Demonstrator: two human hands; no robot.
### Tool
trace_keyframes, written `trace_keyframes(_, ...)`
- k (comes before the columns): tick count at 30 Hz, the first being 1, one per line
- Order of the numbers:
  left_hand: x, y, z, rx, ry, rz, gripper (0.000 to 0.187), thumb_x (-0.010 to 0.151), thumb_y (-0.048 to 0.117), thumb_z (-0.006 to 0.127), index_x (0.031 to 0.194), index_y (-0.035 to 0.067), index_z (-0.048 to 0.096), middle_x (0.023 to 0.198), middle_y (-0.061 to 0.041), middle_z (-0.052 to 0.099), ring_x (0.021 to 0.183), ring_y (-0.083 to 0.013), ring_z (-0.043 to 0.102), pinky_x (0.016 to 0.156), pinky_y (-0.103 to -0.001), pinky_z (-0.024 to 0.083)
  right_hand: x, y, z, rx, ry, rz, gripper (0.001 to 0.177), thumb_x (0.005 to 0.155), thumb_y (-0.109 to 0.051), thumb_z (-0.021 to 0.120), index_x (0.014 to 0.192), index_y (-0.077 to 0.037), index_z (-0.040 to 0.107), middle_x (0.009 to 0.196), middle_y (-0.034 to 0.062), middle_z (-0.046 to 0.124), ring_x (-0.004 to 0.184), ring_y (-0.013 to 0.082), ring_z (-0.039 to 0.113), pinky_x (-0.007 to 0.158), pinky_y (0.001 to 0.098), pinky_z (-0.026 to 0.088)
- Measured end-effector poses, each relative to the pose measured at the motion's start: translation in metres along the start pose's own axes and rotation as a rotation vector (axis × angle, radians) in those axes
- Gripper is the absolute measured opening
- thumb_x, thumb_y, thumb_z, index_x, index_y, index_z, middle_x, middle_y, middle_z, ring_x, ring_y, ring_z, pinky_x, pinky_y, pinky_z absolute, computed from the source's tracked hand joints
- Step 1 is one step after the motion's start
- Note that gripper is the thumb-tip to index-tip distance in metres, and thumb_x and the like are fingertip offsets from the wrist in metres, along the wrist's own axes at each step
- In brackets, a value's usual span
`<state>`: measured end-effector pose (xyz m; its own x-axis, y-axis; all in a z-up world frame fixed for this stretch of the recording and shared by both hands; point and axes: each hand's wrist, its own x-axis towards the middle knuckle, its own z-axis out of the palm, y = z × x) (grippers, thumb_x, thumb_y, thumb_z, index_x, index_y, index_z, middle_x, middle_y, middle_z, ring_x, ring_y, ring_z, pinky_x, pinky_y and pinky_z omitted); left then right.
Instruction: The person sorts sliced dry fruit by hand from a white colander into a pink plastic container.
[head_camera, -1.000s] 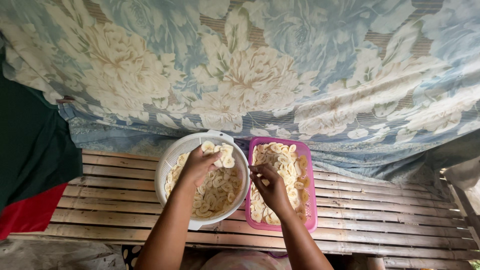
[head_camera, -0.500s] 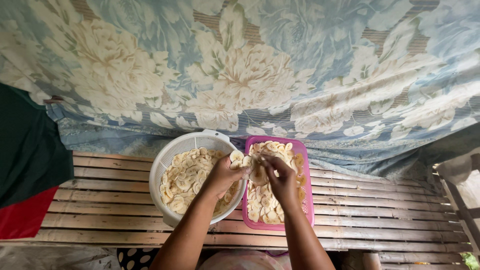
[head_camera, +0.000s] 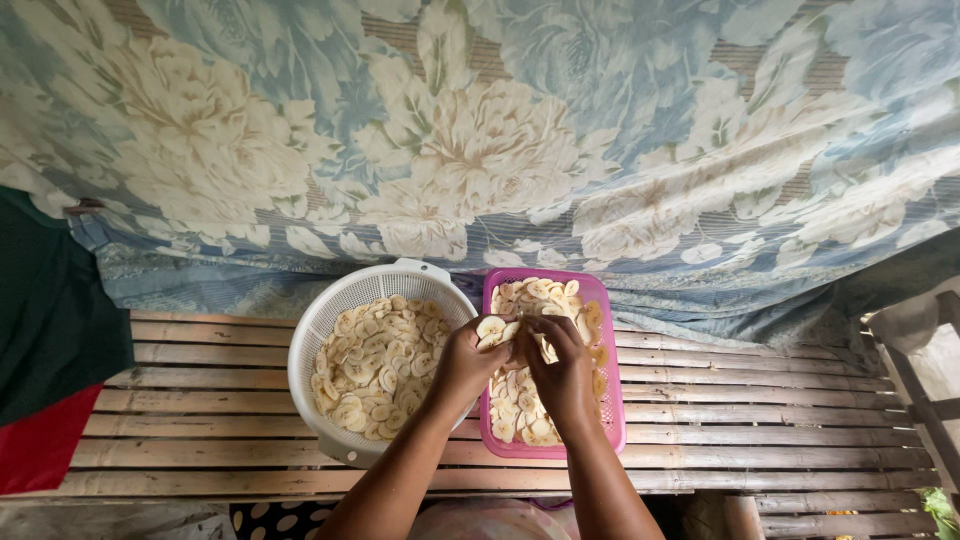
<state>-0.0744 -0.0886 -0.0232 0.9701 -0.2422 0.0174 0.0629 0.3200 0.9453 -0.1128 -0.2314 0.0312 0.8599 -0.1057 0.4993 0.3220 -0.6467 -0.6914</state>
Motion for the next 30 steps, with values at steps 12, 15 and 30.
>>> trace_keyframes(12, 0.017, -0.027, -0.03, -0.414, 0.165, -0.08, 0.022, 0.089, 0.002, 0.073, 0.11, 0.003, 0.066, 0.098, -0.008, 0.074, 0.085, -0.0138, 0.07, 0.07, -0.027, 0.055, -0.009, 0.049, -0.016, 0.168, 0.085, 0.137, 0.024, 0.093, 0.002, 0.066, 0.114, -0.006, 0.076, 0.118, 0.008, 0.068, 0.107, 0.0157, 0.068, 0.087, 0.0267, 0.063)
trace_keyframes(15, 0.017, -0.025, -0.019, -0.377, 0.207, -0.07, 0.024, 0.091, 0.001, 0.074, 0.112, 0.002, 0.063, 0.098, -0.01, 0.073, 0.085, -0.0146, 0.069, 0.073, -0.028, 0.056, -0.012, 0.024, -0.003, 0.01, 0.002, -0.138, 0.032, 0.083, -0.003, 0.077, 0.114, -0.01, 0.075, 0.119, 0.0082, 0.066, 0.107, 0.0182, 0.066, 0.083, 0.0289, 0.061)
trace_keyframes(30, 0.011, -0.027, -0.015, -0.182, 0.187, -0.026, 0.02, 0.094, 0.009, 0.07, 0.114, 0.006, 0.066, 0.101, -0.004, 0.073, 0.086, -0.0093, 0.067, 0.072, -0.024, 0.056, -0.02, 0.069, -0.029, 0.23, 0.124, 0.286, 0.011, 0.101, -0.009, 0.069, 0.1, -0.007, 0.08, 0.104, 0.0065, 0.076, 0.098, 0.0177, 0.071, 0.088, 0.0298, 0.058)
